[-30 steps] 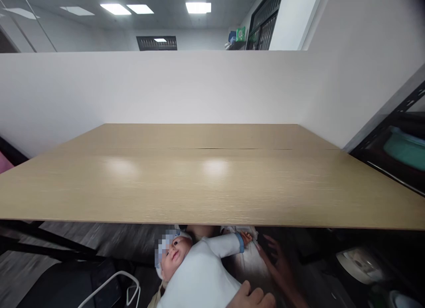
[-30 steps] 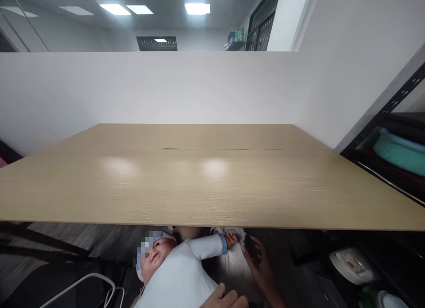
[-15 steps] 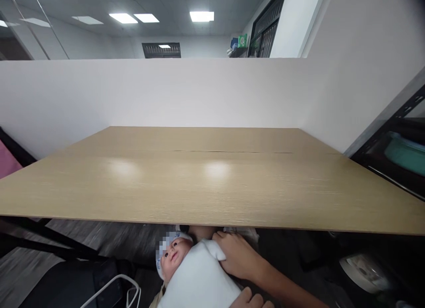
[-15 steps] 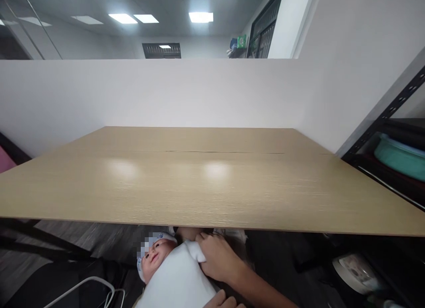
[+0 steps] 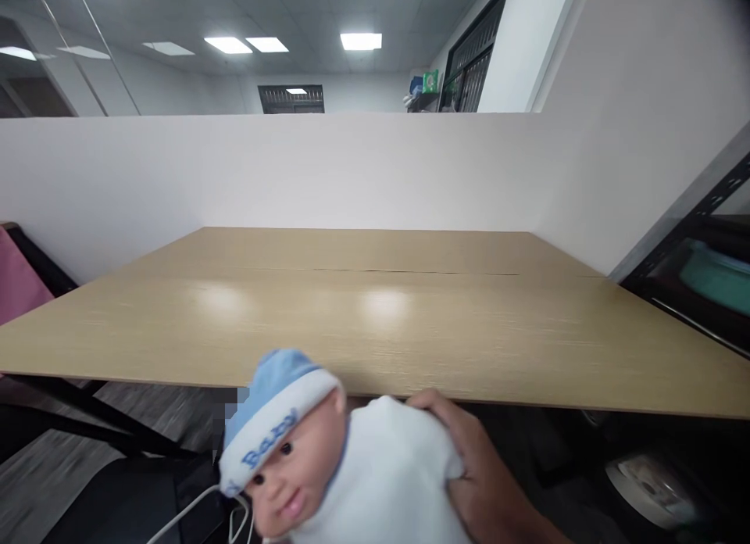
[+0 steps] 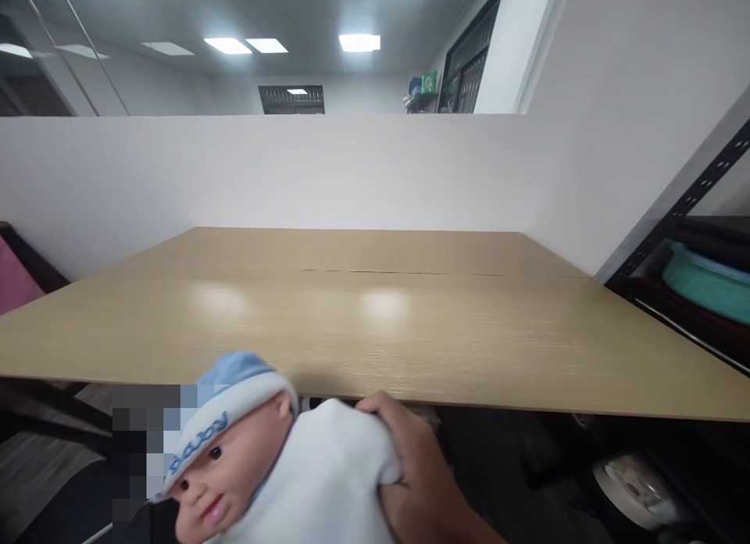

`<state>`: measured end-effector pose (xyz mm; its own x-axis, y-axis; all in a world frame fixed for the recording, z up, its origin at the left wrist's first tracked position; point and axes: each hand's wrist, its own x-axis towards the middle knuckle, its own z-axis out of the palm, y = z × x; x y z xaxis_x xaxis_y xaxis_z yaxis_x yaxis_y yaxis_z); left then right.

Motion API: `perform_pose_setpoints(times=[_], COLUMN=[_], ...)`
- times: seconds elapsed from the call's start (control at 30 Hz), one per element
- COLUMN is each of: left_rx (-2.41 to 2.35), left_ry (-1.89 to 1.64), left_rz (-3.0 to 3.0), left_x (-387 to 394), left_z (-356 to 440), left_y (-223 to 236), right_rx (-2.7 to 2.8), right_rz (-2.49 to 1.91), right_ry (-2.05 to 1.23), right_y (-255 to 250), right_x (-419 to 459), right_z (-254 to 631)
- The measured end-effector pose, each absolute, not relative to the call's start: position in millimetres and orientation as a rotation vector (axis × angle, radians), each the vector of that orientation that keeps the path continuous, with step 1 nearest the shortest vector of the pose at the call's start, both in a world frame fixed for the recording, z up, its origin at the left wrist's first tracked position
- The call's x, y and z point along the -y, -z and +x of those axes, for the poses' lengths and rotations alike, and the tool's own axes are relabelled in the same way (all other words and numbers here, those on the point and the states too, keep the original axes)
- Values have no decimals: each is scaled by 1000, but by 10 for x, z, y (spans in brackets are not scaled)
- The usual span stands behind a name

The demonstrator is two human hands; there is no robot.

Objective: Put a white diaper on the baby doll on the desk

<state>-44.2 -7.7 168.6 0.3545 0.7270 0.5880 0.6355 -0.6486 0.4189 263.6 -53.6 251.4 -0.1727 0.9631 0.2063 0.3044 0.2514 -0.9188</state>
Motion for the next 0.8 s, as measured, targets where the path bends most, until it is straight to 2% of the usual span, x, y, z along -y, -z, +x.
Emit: perform_pose_setpoints(times=[0.1,0.23,0.37,0.5,0.63,0.8], left_rx=[-1271,-1287,-1267,-1167,-1140,-1184], left_ry=[-1264,-1113,-793,-687,-642,-512], left_rz=[2467,2298,2200,2242,2295,2365], left_x=[450,175,-478,-869,-1023,-1102], left_z=[-577,-392,-116,3,49,2], left_y=[-1814,-2136,-2428,-2483,-2422,-2397], right_rx=[1357,1139,1389,1748,1929,1889], right_rz=[-1248,-1318,-1545,-1872,-1901,-1866], right_ry=[-931,-884,-659,-339,-284,-287], right_y=[-2537,-2499,-2502,-2491,-2320,-2033], right_x=[550,252,-97,-244,-257,-204], right_z=[2805,2960,3270,3696,4002,4153])
